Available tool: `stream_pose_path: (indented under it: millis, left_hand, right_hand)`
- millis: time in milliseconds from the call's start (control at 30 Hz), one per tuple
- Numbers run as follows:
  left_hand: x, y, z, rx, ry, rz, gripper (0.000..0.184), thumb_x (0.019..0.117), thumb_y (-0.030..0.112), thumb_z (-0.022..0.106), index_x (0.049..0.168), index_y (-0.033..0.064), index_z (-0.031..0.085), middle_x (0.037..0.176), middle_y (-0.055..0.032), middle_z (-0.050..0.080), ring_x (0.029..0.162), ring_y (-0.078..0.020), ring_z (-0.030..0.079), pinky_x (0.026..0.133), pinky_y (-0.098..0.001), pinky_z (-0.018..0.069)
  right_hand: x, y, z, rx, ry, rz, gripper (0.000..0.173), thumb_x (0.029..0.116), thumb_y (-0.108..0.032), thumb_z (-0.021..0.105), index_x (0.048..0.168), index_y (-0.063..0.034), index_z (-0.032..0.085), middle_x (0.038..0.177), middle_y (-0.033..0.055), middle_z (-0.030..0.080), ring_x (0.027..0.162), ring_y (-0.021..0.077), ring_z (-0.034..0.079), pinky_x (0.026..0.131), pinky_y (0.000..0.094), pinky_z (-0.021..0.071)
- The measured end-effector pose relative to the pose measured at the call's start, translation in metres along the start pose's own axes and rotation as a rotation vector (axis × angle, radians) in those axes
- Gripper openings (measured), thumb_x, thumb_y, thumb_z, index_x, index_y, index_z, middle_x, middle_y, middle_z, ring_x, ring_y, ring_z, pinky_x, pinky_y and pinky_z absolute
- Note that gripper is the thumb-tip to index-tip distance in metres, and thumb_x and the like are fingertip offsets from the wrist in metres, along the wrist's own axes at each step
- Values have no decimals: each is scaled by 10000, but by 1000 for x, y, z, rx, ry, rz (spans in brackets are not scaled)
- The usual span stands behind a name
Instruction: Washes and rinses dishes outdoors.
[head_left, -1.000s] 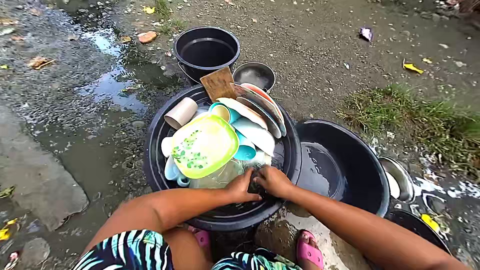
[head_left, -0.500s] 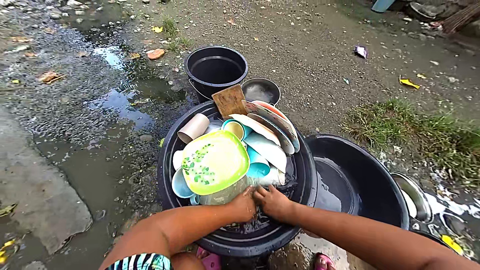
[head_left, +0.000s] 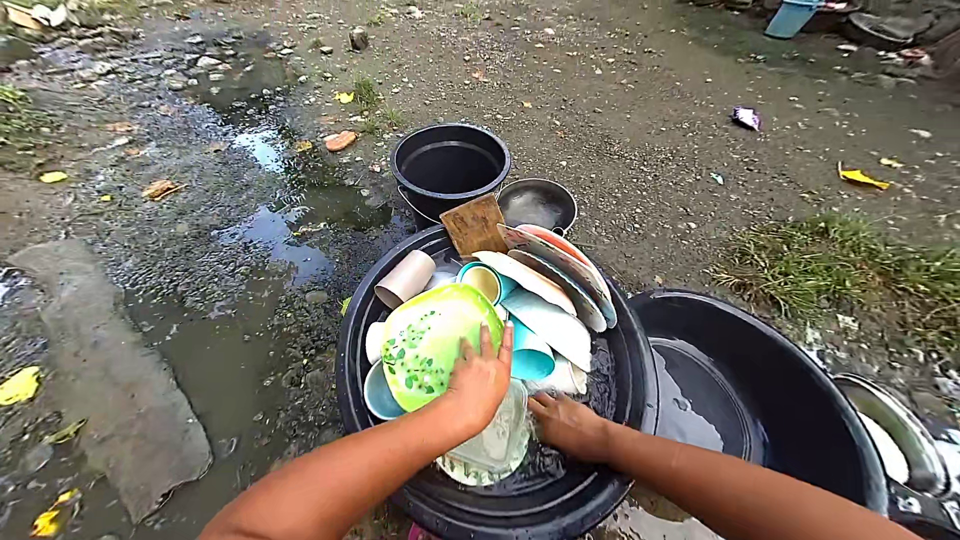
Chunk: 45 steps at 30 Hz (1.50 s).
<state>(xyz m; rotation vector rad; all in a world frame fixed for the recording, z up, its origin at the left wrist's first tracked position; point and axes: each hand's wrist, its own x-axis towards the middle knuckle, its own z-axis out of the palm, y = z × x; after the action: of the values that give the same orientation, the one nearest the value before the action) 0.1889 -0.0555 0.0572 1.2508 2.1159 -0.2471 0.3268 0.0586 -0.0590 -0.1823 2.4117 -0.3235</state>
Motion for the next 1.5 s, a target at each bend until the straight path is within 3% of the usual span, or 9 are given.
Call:
stream_pose_path:
  millis: [167, 367, 600, 867, 1000, 1100, 1233, 1367, 1500]
  left_hand:
    - [-36, -39, -69, -270, 265, 21, 694, 1042, 23, 457, 1642, 53, 109, 1287, -328, 598, 1173, -468, 616, 998, -587, 483]
    - [-24, -115, -115, -1306, 935, 267, 693, 958, -125, 473, 1582, 147, 339, 1482, -111, 491, 1066, -118, 649, 868, -302, 565]
    - [82, -86, -80, -2180, 1035, -6, 507, 1052, -38, 317, 1553, 26, 283, 1468, -215, 442, 1262, -274, 524, 1026, -441, 473]
    - [65, -85, -49, -1851, 531, -162, 751, 1104, 356, 436, 1636, 305, -92, 1647, -220, 242, 1350, -444, 480, 979, -591, 495]
    - [34, -81, -20, -1496, 818, -63, 862, 1052, 189, 559, 1641, 111, -65, 1691, -233, 74, 1534, -361, 232, 1194, -545, 300]
    - [25, -64, 15, -1133, 1021, 284, 753, 997, 55, 561, 1603, -33, 124, 1632, -276, 253, 1452, -332, 408, 1150, -459, 412]
    - [27, -23, 36, -1361, 413, 432, 385, 1062, 56, 423, 1431, -52, 445, 1308, -174, 620, 1101, -199, 652, 925, -373, 542]
    - [48, 15, 59, -1741, -21, 283, 266, 1111, 104, 332, 1182, -3, 565, 914, -12, 621, 807, -69, 626, 760, -258, 548]
    - [58, 27, 75, -2060, -279, 46, 418, 1138, 297, 205, 901, 134, 508, 694, 1, 550, 636, -109, 579, 608, -268, 521]
  right_hand:
    - [0, 2, 4, 70, 53, 36, 353, 958, 104, 545, 1301, 47, 606, 1422, 329, 486, 1308, 554, 473, 960, 676, 462]
    - [1, 1, 5, 53, 10, 65, 503, 930, 122, 566, 1415, -12, 540, 1419, 334, 478, 1308, 556, 468, 919, 672, 484]
    - [4, -12, 3, 58, -30, 188, 433, 1010, 85, 452, 1439, 41, 486, 1434, 360, 469, 1354, 562, 438, 933, 670, 478]
    - [1, -11, -3, 50, -21, 206, 437, 977, 61, 542, 1407, 87, 465, 1412, 332, 483, 1374, 534, 421, 963, 635, 477]
    - [-32, -9, -39, 232, 98, 193, 624, 850, -81, 790, 1372, 94, 496, 1358, 331, 531, 1312, 527, 480, 998, 632, 462]
    - [-70, -4, -68, 493, 337, 79, 645, 776, -86, 852, 1318, 96, 554, 1252, 321, 613, 1186, 474, 593, 1006, 610, 472]
    - [-85, 16, -67, 1148, 607, -208, 541, 715, -273, 825, 1159, -70, 592, 1033, -34, 719, 917, 45, 691, 764, 232, 585]
    - [-50, -1, -36, 1932, 674, -541, 522, 722, -473, 868, 1124, -179, 709, 990, -23, 771, 872, 91, 739, 752, 260, 620]
    - [-22, -25, -19, 2549, 669, -638, 526, 701, -425, 869, 1058, -69, 720, 1004, 133, 764, 878, 231, 763, 724, 333, 638]
